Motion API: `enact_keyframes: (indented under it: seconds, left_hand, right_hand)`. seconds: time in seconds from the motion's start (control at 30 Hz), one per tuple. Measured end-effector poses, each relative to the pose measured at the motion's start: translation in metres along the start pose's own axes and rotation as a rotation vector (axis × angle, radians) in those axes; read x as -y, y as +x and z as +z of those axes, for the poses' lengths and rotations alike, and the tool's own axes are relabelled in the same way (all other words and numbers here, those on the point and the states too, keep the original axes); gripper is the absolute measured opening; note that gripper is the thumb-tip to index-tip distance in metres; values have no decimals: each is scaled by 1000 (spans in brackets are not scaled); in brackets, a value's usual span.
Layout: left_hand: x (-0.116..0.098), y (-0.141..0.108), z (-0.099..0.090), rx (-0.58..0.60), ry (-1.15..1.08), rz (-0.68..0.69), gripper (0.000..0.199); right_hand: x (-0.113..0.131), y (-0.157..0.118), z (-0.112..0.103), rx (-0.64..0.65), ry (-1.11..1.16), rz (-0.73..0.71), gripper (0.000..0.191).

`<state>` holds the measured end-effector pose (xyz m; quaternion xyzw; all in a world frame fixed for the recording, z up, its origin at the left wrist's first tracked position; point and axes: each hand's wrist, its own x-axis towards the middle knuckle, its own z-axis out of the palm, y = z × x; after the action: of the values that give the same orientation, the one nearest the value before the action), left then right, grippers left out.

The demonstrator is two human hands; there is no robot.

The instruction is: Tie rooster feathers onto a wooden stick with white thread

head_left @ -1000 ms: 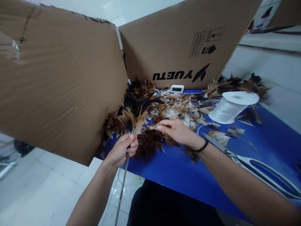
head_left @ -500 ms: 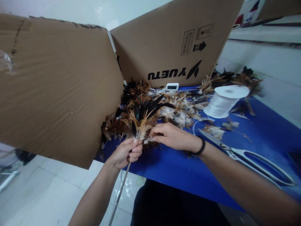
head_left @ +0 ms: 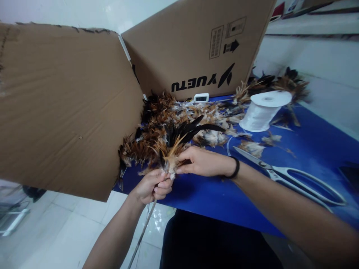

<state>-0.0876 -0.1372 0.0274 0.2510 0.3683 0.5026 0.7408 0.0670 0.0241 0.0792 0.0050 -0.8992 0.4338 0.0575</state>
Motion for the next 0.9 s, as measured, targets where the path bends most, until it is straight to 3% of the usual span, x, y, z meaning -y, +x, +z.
enact_keyframes:
  seconds: [0.1,0.37,0.67,0.9]
  left_hand:
    - [0,0,0,21,1,-9,22]
    - [-3,-1,4,-12,55,-36,21]
    - [-12,1,16,-93,226,-78,28]
    - [-17,2,20,-150,300,-93,31]
  right_hand:
    - [-1,1,4,-14,-42,11,17]
    - [4,-2,18,-207,-134,92,14]
    - [4,-4,30,-395,-97,182,18]
    - [5,-4,40,-568,5,181,11]
